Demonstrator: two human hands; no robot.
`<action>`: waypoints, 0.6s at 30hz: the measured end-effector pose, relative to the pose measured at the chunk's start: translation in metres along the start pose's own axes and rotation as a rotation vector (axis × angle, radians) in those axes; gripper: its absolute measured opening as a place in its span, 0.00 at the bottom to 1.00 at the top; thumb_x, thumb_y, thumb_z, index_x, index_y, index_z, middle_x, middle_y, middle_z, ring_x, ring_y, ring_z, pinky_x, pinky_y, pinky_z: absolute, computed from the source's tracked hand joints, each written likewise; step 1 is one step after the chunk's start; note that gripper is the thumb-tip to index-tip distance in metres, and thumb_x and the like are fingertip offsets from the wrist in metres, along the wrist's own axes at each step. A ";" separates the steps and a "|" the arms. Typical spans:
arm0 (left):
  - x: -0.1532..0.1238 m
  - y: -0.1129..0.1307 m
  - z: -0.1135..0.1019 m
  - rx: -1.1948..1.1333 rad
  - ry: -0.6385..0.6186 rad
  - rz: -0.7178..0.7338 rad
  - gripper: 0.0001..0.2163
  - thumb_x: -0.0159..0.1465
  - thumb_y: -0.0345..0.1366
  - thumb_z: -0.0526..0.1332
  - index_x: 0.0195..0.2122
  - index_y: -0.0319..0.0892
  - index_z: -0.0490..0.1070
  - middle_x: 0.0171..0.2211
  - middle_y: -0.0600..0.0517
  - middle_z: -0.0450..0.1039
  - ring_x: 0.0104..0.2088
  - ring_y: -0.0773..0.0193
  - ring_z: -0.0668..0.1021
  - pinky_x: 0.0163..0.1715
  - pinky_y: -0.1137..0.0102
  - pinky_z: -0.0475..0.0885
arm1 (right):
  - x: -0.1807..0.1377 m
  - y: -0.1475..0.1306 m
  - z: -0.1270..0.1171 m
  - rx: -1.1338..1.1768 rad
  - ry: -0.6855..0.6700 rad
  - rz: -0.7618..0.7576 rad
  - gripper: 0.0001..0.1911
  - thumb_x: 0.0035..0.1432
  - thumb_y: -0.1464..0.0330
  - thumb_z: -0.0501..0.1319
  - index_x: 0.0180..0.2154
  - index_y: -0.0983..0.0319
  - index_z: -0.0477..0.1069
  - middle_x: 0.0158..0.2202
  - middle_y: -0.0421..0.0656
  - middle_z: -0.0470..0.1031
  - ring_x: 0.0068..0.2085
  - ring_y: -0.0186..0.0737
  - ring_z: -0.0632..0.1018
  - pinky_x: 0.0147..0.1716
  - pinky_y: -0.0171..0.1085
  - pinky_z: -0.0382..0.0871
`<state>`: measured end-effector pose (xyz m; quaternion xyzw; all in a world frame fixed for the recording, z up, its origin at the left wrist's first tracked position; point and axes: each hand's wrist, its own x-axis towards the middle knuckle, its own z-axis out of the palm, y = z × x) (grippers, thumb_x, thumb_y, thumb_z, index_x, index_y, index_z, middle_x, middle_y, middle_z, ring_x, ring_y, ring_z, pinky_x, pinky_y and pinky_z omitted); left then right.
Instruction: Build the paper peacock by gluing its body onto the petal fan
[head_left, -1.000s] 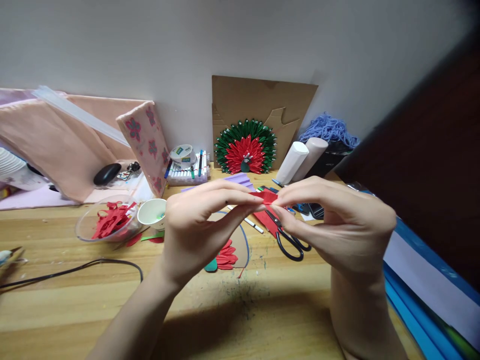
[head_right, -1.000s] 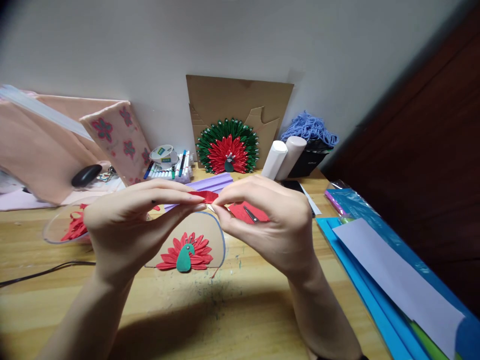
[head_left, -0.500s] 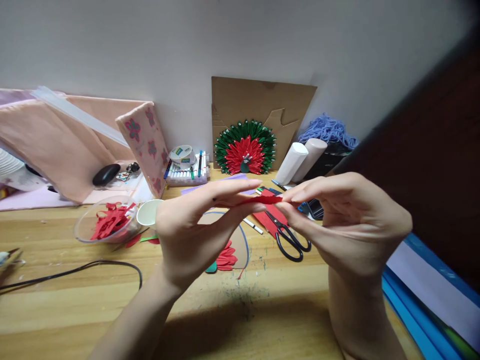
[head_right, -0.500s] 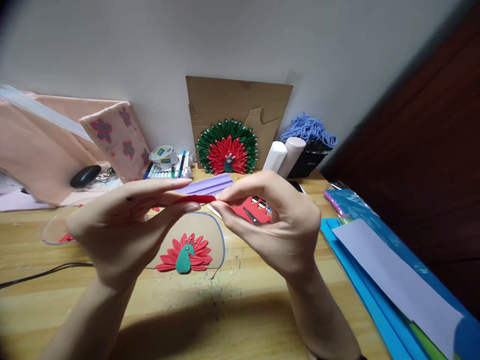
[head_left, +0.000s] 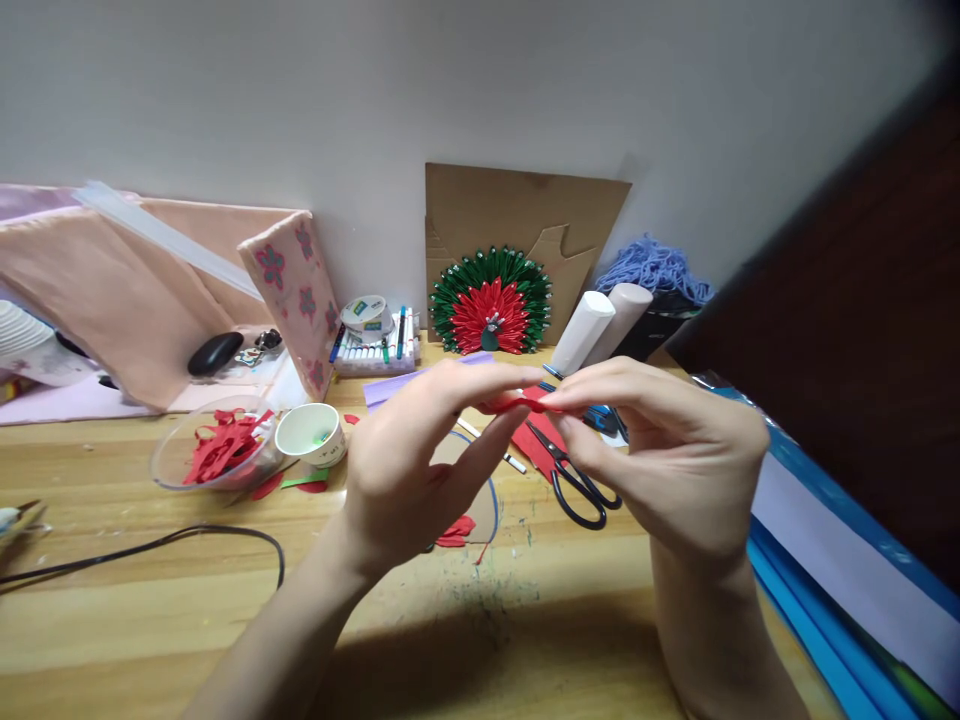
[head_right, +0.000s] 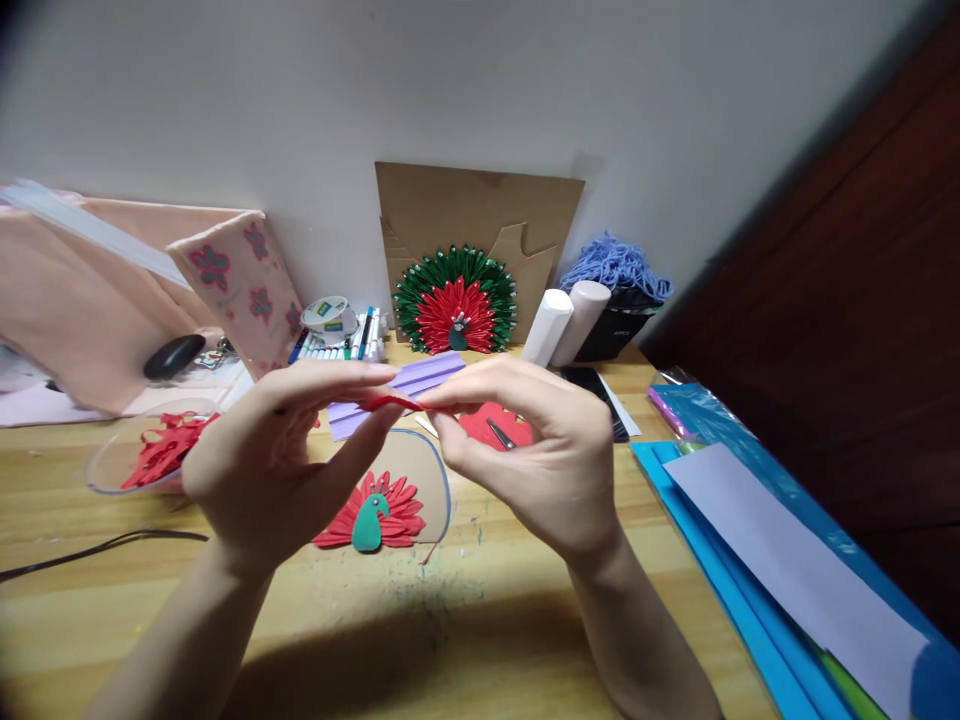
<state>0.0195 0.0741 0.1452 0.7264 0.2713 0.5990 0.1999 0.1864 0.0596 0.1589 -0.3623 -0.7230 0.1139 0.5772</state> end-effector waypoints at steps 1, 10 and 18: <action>0.000 0.000 -0.001 -0.005 -0.018 0.000 0.12 0.58 0.30 0.63 0.43 0.48 0.74 0.39 0.51 0.78 0.37 0.64 0.79 0.41 0.69 0.76 | 0.000 0.000 -0.001 -0.009 -0.007 -0.008 0.10 0.50 0.77 0.63 0.33 0.57 0.77 0.31 0.39 0.78 0.33 0.38 0.79 0.34 0.40 0.76; 0.008 0.005 -0.007 -0.322 -0.180 -0.402 0.16 0.63 0.44 0.57 0.47 0.42 0.73 0.36 0.46 0.79 0.35 0.62 0.80 0.36 0.69 0.78 | 0.000 0.009 -0.007 -0.257 0.062 -0.402 0.15 0.47 0.76 0.67 0.37 0.54 0.75 0.32 0.39 0.79 0.33 0.40 0.79 0.33 0.39 0.75; 0.008 0.009 -0.011 -0.324 -0.110 -0.500 0.05 0.55 0.35 0.67 0.33 0.43 0.78 0.28 0.50 0.79 0.27 0.63 0.80 0.27 0.72 0.79 | -0.001 0.003 -0.017 -0.367 -0.120 -0.483 0.15 0.52 0.74 0.66 0.41 0.52 0.74 0.36 0.39 0.81 0.35 0.41 0.80 0.33 0.39 0.76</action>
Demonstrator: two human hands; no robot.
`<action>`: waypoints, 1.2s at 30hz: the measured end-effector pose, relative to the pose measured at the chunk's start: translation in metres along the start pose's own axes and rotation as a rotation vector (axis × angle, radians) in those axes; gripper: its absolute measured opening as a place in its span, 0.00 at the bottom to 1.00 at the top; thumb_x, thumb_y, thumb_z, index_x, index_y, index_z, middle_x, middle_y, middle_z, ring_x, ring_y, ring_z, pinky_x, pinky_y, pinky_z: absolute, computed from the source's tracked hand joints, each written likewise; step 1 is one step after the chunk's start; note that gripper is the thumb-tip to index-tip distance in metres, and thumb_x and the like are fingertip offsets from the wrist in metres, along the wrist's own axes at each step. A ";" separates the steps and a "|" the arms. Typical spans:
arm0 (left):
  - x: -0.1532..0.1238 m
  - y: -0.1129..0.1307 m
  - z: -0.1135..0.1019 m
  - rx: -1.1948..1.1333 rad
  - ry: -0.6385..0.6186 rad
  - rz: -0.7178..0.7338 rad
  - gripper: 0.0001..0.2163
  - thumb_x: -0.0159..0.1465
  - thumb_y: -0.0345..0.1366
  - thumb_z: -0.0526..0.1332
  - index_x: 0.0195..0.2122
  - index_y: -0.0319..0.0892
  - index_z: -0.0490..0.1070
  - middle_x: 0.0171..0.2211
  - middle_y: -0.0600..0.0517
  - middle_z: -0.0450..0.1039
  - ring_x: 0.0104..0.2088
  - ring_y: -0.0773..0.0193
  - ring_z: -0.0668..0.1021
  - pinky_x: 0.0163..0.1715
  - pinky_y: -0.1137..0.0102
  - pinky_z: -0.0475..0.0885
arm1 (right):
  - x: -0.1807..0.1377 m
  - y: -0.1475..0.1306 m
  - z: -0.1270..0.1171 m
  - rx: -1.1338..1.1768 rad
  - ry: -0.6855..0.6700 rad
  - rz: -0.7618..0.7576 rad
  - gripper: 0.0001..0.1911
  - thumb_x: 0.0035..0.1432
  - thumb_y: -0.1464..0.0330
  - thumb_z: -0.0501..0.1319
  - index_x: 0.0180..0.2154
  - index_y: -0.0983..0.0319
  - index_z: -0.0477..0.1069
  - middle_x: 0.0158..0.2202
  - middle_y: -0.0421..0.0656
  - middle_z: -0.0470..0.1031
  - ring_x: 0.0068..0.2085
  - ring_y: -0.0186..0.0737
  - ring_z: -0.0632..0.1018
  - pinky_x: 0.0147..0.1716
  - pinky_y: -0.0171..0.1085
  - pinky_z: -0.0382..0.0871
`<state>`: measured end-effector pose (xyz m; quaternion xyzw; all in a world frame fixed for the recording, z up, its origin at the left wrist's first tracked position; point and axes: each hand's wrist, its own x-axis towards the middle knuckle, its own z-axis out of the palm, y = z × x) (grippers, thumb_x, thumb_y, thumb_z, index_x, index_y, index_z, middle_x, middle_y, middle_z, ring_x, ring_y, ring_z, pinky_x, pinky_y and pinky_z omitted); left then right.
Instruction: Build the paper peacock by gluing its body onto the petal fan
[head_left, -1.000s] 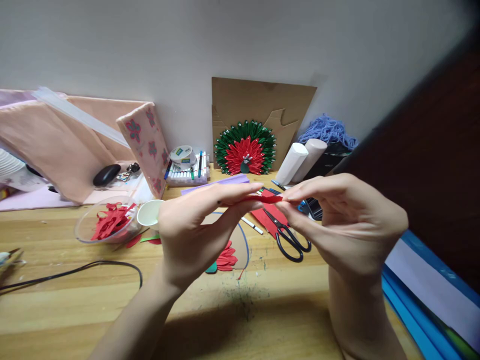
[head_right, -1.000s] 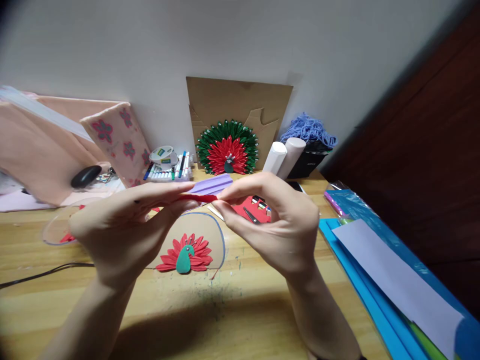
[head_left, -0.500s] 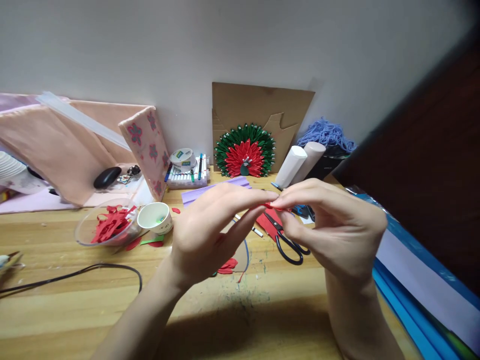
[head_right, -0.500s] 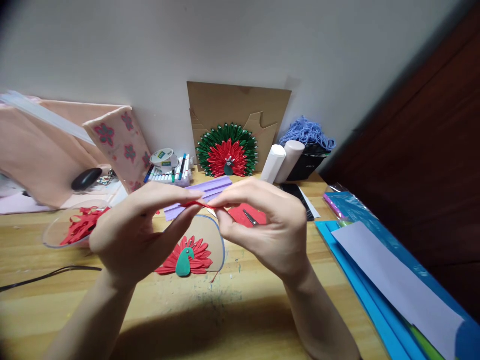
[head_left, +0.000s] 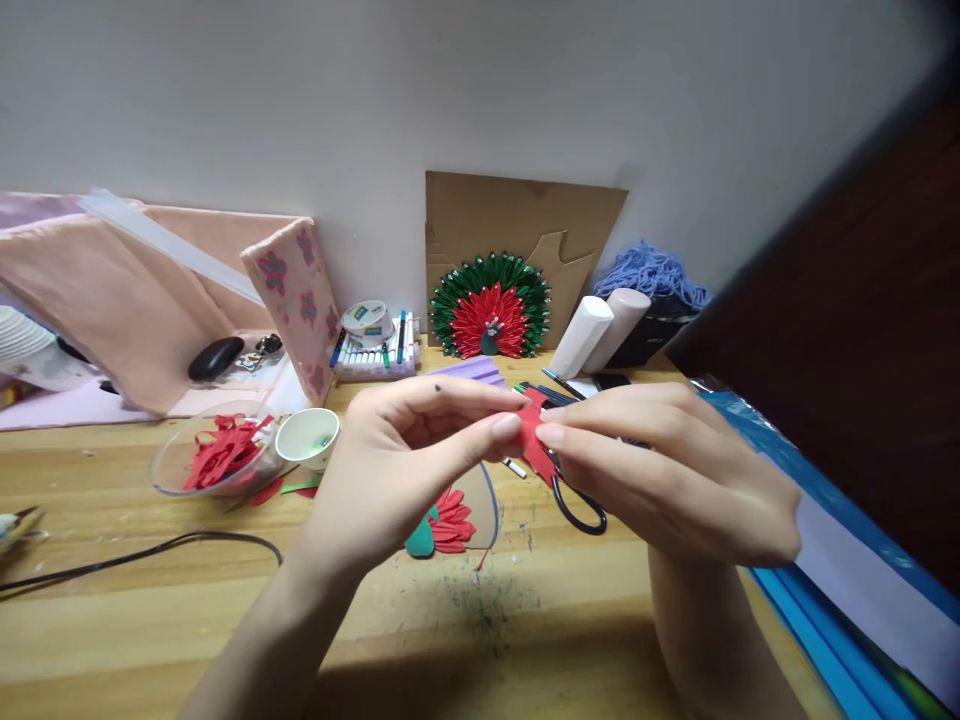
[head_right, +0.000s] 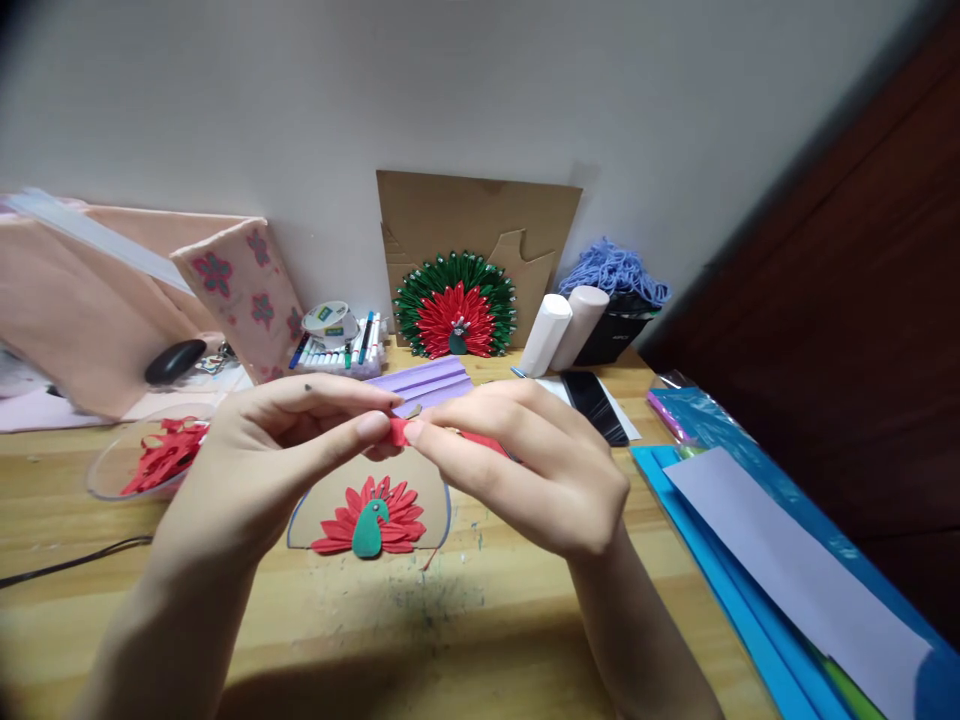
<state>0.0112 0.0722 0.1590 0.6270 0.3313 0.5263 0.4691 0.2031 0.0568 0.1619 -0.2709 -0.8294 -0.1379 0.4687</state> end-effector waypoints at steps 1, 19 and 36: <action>-0.001 0.001 -0.001 0.010 0.011 0.009 0.04 0.55 0.34 0.67 0.33 0.43 0.78 0.28 0.51 0.79 0.26 0.64 0.80 0.27 0.72 0.79 | 0.000 0.000 0.000 -0.004 0.001 0.001 0.15 0.52 0.73 0.66 0.41 0.52 0.74 0.36 0.39 0.81 0.35 0.41 0.80 0.33 0.39 0.77; -0.012 0.007 0.000 0.169 -0.024 0.155 0.09 0.56 0.31 0.66 0.38 0.47 0.78 0.36 0.52 0.80 0.35 0.62 0.81 0.36 0.71 0.79 | -0.003 -0.001 -0.001 -0.004 0.029 -0.013 0.21 0.48 0.78 0.67 0.42 0.52 0.75 0.37 0.37 0.80 0.35 0.41 0.80 0.32 0.39 0.78; -0.010 0.000 0.001 0.333 0.004 0.419 0.12 0.56 0.23 0.64 0.39 0.45 0.77 0.33 0.55 0.79 0.33 0.68 0.79 0.34 0.73 0.76 | 0.002 -0.004 0.009 0.319 0.100 0.292 0.16 0.49 0.78 0.66 0.38 0.55 0.77 0.31 0.38 0.80 0.30 0.38 0.80 0.31 0.37 0.76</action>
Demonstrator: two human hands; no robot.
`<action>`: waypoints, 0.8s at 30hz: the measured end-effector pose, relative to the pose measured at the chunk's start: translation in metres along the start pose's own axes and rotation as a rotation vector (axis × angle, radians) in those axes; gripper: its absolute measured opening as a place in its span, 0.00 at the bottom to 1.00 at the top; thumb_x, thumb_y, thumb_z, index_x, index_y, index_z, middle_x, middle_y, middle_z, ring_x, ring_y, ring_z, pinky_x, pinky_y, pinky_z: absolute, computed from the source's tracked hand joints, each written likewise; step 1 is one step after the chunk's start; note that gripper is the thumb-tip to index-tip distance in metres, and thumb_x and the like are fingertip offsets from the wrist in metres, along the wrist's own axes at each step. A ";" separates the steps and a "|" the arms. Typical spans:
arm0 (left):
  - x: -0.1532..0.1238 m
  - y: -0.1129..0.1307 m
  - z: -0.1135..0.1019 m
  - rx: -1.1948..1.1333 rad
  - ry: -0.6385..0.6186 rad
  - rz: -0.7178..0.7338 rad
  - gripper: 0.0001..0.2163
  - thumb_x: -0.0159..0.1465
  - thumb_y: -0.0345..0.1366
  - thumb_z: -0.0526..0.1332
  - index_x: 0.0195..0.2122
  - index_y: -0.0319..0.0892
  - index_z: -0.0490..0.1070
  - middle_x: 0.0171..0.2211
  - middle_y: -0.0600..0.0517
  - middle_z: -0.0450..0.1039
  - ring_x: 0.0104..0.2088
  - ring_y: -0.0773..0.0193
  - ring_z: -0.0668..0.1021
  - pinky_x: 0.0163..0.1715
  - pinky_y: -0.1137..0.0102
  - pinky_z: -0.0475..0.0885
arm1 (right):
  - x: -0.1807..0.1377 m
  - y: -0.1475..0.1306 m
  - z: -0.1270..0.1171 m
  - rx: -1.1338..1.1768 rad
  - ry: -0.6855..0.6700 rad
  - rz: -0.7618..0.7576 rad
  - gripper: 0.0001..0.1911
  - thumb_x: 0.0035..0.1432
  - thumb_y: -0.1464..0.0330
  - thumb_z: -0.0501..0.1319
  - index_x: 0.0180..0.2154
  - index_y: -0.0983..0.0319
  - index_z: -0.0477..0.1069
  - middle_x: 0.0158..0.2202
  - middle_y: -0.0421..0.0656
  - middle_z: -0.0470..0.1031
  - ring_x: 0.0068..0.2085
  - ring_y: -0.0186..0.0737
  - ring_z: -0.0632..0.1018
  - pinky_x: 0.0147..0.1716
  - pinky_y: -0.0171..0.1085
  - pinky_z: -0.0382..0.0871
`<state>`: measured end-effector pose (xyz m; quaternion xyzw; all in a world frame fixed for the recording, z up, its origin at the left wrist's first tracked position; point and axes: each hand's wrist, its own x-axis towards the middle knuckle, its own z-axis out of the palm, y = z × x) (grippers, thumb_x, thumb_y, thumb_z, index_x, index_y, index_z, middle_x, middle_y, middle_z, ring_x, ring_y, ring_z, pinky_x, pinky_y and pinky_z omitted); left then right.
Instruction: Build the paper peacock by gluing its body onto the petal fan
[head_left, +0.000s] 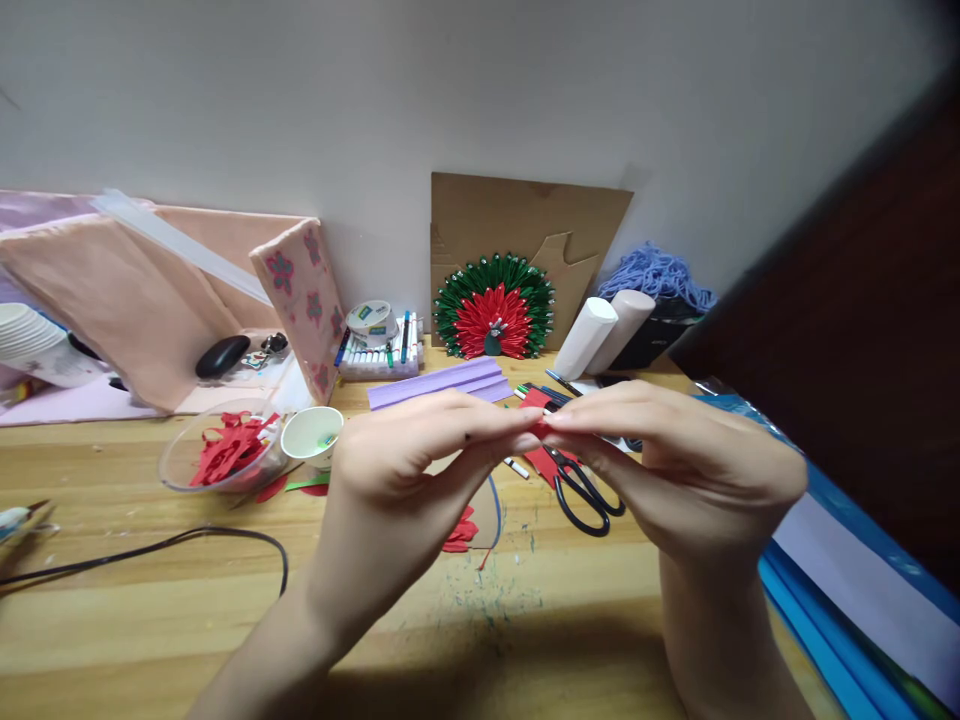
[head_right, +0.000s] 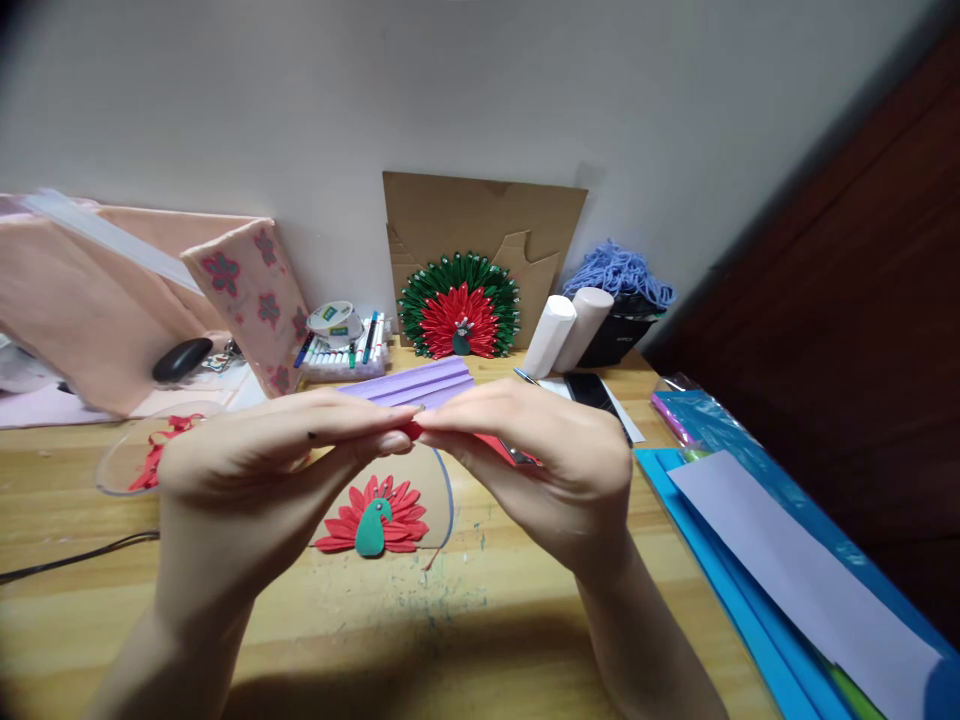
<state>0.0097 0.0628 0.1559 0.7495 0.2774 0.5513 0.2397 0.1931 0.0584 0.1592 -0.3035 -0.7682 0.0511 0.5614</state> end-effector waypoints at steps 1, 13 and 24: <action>0.000 -0.001 -0.001 0.025 -0.013 0.021 0.12 0.56 0.23 0.64 0.39 0.45 0.77 0.33 0.55 0.79 0.33 0.68 0.79 0.34 0.74 0.76 | 0.000 0.000 -0.001 -0.016 -0.001 -0.001 0.15 0.50 0.78 0.66 0.38 0.55 0.77 0.31 0.38 0.80 0.30 0.38 0.80 0.30 0.37 0.76; 0.002 -0.003 -0.006 0.413 -0.034 0.230 0.08 0.58 0.29 0.64 0.40 0.40 0.76 0.34 0.53 0.79 0.31 0.74 0.77 0.33 0.82 0.72 | 0.000 -0.001 0.001 -0.186 0.019 -0.074 0.11 0.50 0.76 0.66 0.36 0.56 0.76 0.31 0.38 0.80 0.30 0.38 0.79 0.31 0.37 0.76; 0.004 -0.002 -0.001 0.089 -0.024 0.115 0.11 0.57 0.25 0.63 0.40 0.43 0.76 0.33 0.52 0.79 0.34 0.68 0.79 0.35 0.74 0.76 | 0.001 0.001 0.005 -0.051 0.076 -0.084 0.13 0.50 0.78 0.66 0.37 0.57 0.76 0.30 0.39 0.79 0.30 0.37 0.78 0.31 0.37 0.75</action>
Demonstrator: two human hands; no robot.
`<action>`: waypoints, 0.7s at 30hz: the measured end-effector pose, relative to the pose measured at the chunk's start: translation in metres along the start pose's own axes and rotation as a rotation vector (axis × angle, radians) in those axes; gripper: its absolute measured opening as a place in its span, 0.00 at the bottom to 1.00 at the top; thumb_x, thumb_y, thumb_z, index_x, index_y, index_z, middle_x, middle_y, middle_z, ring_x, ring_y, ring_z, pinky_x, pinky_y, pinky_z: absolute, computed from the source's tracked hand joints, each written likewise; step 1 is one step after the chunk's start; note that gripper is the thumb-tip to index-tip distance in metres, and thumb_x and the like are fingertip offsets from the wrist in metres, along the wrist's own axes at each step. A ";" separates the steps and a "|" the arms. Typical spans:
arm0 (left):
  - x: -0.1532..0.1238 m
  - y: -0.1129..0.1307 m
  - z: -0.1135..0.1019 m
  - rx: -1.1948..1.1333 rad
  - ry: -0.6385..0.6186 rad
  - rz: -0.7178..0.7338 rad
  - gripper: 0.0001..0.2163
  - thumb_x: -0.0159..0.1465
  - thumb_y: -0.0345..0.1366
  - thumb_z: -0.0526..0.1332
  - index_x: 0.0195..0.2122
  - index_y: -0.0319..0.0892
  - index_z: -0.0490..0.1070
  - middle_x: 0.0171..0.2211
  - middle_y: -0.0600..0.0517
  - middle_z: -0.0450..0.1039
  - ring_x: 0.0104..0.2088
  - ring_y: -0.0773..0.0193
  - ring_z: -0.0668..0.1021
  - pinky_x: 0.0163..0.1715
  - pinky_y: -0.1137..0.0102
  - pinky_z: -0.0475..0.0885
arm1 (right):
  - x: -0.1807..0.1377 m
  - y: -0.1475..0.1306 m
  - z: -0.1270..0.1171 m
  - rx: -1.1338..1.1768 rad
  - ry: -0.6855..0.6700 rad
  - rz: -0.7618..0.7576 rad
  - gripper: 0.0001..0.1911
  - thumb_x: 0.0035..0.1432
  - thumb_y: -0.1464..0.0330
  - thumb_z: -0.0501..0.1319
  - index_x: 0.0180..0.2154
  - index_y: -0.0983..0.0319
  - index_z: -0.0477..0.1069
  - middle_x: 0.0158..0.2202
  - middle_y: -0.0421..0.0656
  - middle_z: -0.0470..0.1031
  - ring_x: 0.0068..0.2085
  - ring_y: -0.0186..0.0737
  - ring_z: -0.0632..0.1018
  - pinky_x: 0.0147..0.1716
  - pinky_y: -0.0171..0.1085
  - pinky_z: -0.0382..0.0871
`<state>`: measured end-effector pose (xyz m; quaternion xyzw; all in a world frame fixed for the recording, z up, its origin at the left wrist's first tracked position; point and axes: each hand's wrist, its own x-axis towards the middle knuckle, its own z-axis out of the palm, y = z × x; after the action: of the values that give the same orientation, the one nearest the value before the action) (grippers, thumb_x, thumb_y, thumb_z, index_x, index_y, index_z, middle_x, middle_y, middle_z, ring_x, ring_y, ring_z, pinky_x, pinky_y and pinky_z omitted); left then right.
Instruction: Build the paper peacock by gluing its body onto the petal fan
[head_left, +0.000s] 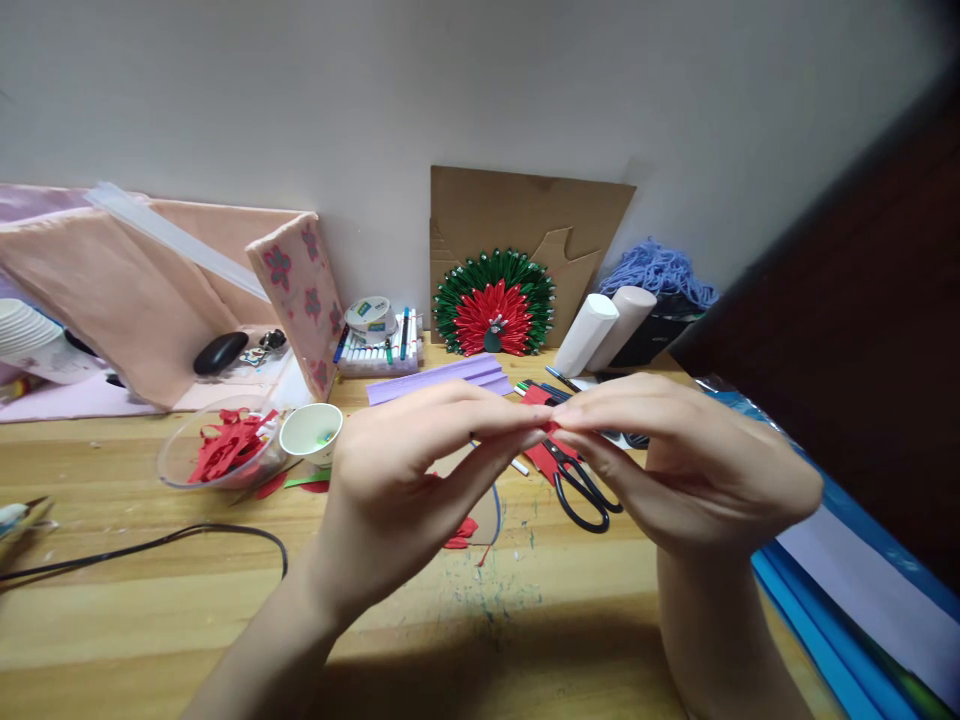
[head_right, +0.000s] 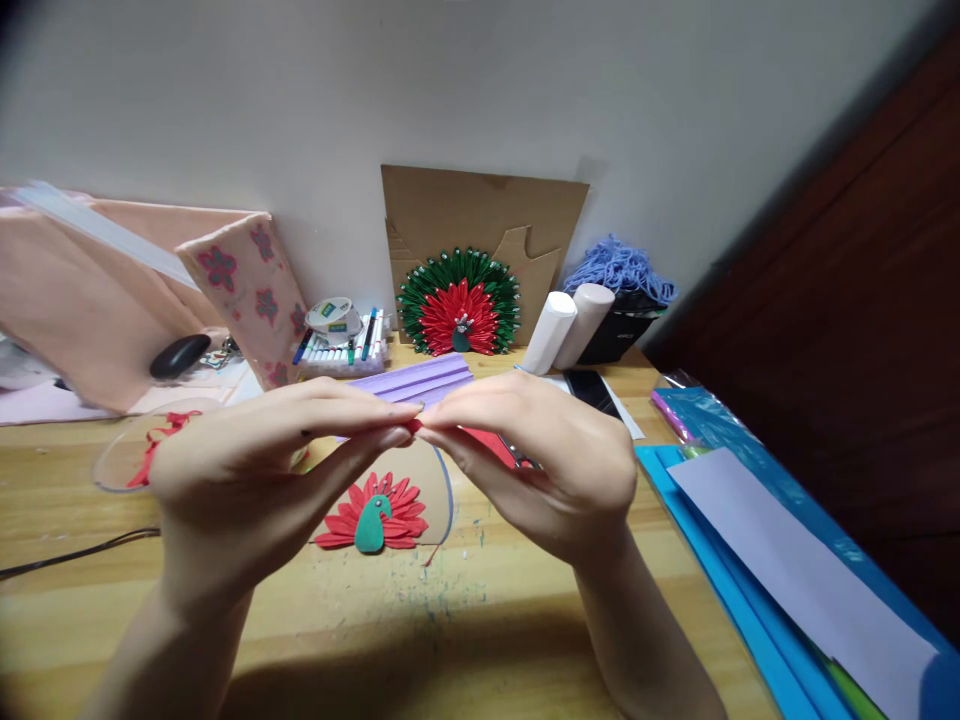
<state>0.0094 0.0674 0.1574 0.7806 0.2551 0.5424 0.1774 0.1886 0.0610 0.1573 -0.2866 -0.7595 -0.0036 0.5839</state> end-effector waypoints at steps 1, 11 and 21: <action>0.000 0.000 0.001 -0.033 0.008 -0.011 0.11 0.57 0.24 0.63 0.39 0.43 0.76 0.33 0.52 0.79 0.34 0.67 0.79 0.35 0.73 0.76 | 0.000 0.000 -0.001 0.019 -0.012 0.029 0.13 0.49 0.78 0.66 0.37 0.57 0.76 0.30 0.39 0.79 0.30 0.37 0.78 0.31 0.37 0.75; 0.000 0.001 0.003 -0.052 -0.012 -0.067 0.10 0.55 0.24 0.63 0.38 0.42 0.75 0.33 0.52 0.78 0.32 0.66 0.79 0.33 0.71 0.77 | -0.001 -0.004 -0.004 0.180 -0.144 0.379 0.06 0.50 0.75 0.65 0.32 0.59 0.75 0.28 0.39 0.76 0.30 0.35 0.77 0.28 0.34 0.72; 0.001 0.001 0.006 -0.179 -0.040 -0.259 0.05 0.58 0.30 0.63 0.36 0.41 0.75 0.32 0.50 0.79 0.33 0.65 0.79 0.34 0.71 0.78 | -0.001 -0.002 -0.003 0.206 -0.147 0.422 0.02 0.53 0.73 0.63 0.31 0.60 0.74 0.27 0.39 0.76 0.27 0.32 0.76 0.24 0.30 0.72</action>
<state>0.0159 0.0668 0.1568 0.7330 0.3005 0.5199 0.3196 0.1909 0.0580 0.1582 -0.3773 -0.7197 0.2169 0.5409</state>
